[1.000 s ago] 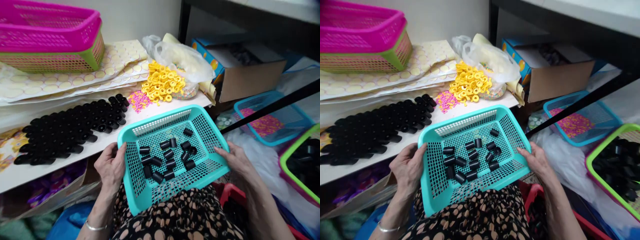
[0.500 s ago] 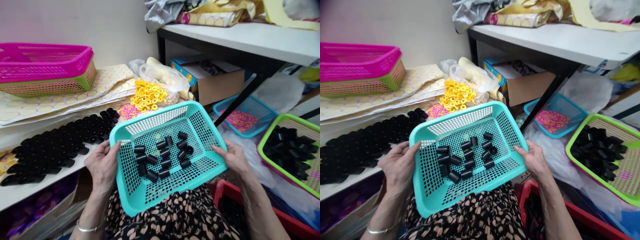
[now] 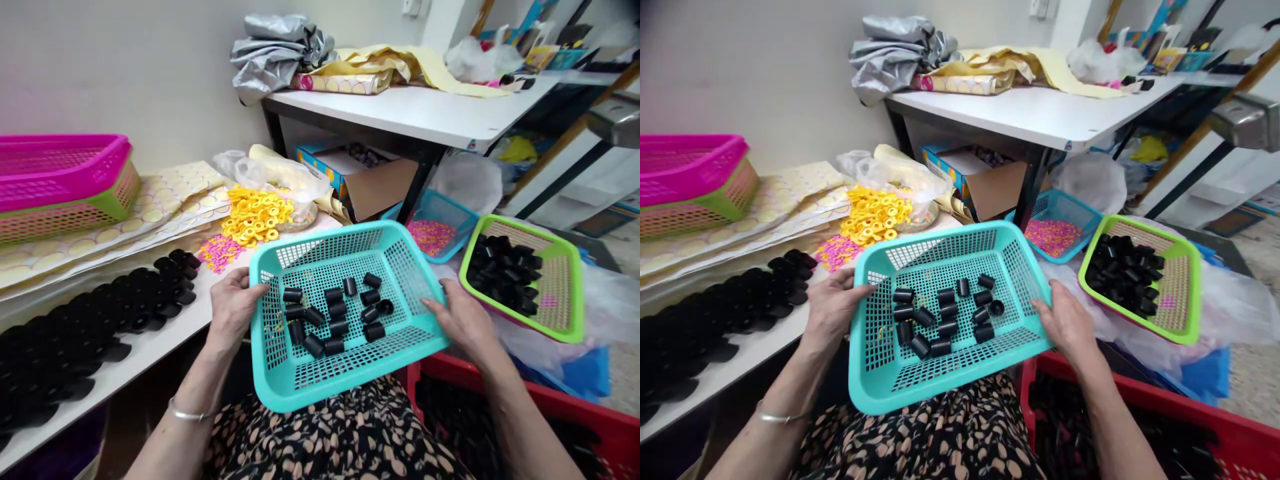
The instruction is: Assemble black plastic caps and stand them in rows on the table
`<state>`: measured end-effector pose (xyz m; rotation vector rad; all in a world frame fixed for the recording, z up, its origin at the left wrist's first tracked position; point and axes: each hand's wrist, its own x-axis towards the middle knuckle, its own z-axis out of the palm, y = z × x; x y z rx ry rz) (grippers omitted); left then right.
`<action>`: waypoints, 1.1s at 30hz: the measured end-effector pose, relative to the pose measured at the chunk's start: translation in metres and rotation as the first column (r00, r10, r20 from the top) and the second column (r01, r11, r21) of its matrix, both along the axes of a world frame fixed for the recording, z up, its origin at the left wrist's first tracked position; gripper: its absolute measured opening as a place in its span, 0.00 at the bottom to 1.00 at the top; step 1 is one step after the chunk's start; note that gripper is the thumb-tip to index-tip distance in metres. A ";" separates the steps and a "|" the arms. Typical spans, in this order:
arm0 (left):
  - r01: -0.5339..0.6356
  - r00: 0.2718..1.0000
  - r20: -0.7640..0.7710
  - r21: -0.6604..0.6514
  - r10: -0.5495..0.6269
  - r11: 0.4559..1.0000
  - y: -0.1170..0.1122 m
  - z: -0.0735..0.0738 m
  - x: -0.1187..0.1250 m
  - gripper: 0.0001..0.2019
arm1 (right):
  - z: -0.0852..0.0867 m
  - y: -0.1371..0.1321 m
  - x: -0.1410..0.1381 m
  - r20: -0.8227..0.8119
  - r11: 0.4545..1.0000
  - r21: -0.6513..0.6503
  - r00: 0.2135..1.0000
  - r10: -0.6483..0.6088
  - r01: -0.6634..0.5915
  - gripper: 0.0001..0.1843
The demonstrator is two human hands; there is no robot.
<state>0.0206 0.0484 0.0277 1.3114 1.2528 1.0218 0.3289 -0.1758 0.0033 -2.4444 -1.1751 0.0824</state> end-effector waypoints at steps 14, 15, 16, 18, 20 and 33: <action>0.115 0.989 -0.094 -0.033 -0.118 0.993 0.019 -0.025 -0.010 0.18 | -0.058 0.058 -0.064 -0.083 0.644 -0.312 0.695 0.714 -0.698 0.19; 0.116 0.988 -0.097 -0.037 -0.119 0.993 0.019 -0.021 -0.011 0.19 | -0.060 0.057 -0.061 -0.092 0.641 -0.313 0.694 0.714 -0.701 0.20; 0.109 0.989 -0.092 -0.047 -0.113 0.993 0.018 -0.017 -0.014 0.19 | -0.061 0.057 -0.059 -0.102 0.633 -0.311 0.687 0.720 -0.709 0.21; 0.083 0.992 -0.087 -0.071 -0.089 0.994 0.015 -0.009 -0.022 0.22 | -0.059 0.058 -0.059 -0.122 0.603 -0.300 0.657 0.744 -0.739 0.21; 0.024 0.995 -0.095 -0.080 -0.032 0.997 0.007 -0.002 -0.036 0.23 | -0.056 0.062 -0.063 -0.130 0.563 -0.285 0.614 0.779 -0.775 0.20; -0.215 0.801 -0.547 0.115 0.243 0.970 -0.053 0.019 -0.139 0.18 | -0.051 0.111 -0.135 0.051 0.185 -0.339 0.178 0.983 -0.922 0.08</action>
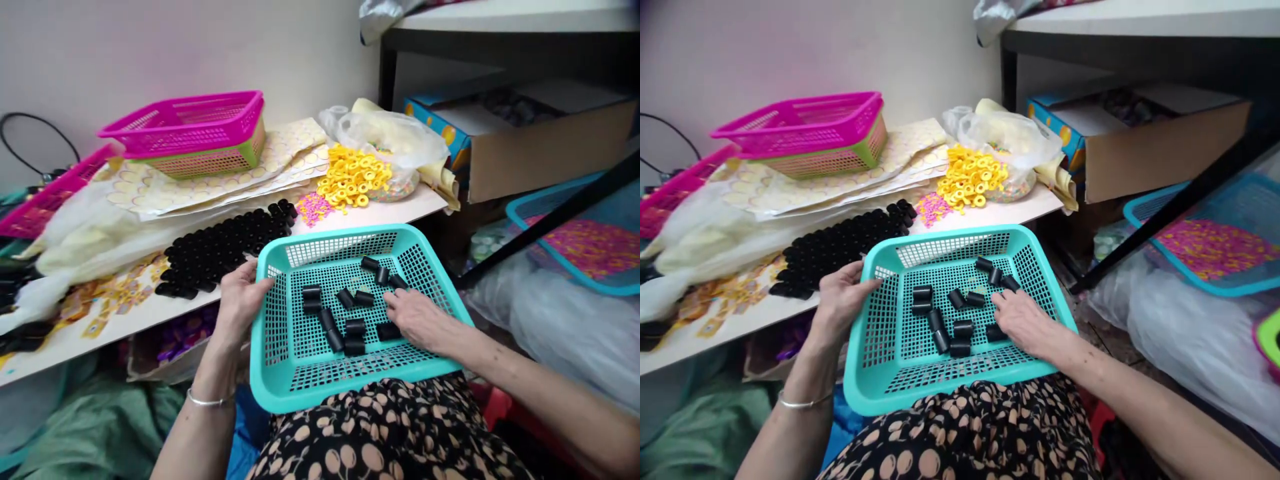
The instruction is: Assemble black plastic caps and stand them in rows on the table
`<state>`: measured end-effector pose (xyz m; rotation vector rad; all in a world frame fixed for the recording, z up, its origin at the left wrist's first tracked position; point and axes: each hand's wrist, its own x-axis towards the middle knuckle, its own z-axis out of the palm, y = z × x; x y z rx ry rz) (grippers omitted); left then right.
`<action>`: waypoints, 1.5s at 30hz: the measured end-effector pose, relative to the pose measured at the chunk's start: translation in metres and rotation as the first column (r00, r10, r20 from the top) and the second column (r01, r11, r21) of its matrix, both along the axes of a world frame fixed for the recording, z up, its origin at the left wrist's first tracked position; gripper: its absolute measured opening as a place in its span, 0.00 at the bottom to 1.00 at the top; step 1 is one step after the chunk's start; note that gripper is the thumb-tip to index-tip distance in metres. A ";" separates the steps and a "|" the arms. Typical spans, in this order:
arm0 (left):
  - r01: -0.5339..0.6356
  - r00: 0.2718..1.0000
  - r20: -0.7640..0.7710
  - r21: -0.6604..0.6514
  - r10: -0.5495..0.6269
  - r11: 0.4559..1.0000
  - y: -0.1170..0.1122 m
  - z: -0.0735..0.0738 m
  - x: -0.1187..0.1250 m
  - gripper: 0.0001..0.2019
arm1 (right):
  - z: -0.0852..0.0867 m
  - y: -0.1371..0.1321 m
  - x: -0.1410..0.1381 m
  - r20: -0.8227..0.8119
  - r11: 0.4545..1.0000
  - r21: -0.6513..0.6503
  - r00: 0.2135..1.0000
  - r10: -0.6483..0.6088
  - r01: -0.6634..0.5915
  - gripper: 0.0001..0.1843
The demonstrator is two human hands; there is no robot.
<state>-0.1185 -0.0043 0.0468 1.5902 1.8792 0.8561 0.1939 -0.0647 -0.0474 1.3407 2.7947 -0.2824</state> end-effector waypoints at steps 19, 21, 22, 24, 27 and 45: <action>0.859 0.391 -0.123 -0.308 -0.912 0.410 0.023 -0.042 0.082 0.20 | 0.051 -0.009 -0.008 -0.682 0.808 -0.573 0.467 -0.562 0.135 0.15; 0.857 0.423 -0.053 -0.300 -0.905 0.418 0.026 -0.042 0.076 0.16 | 0.050 -0.008 -0.009 -0.698 0.821 -0.544 0.450 -0.558 0.173 0.17; 0.848 0.440 -0.034 -0.313 -0.897 0.428 0.027 -0.042 0.074 0.14 | 0.049 -0.008 -0.009 -0.695 0.821 -0.539 0.450 -0.560 0.188 0.19; 0.811 0.491 -0.025 -0.352 -0.871 0.467 0.028 -0.042 0.072 0.11 | 0.048 -0.006 -0.009 -0.677 0.802 -0.559 0.444 -0.587 0.208 0.20; 0.755 0.592 0.057 -0.388 -0.804 0.528 0.026 -0.036 0.073 0.08 | 0.050 -0.005 -0.012 -0.686 0.802 -0.549 0.422 -0.593 0.235 0.18; 0.472 0.267 0.946 -0.294 0.183 0.831 0.001 0.001 0.100 0.18 | 0.072 -0.001 -0.045 -0.802 0.902 -0.095 0.504 -0.320 0.422 0.15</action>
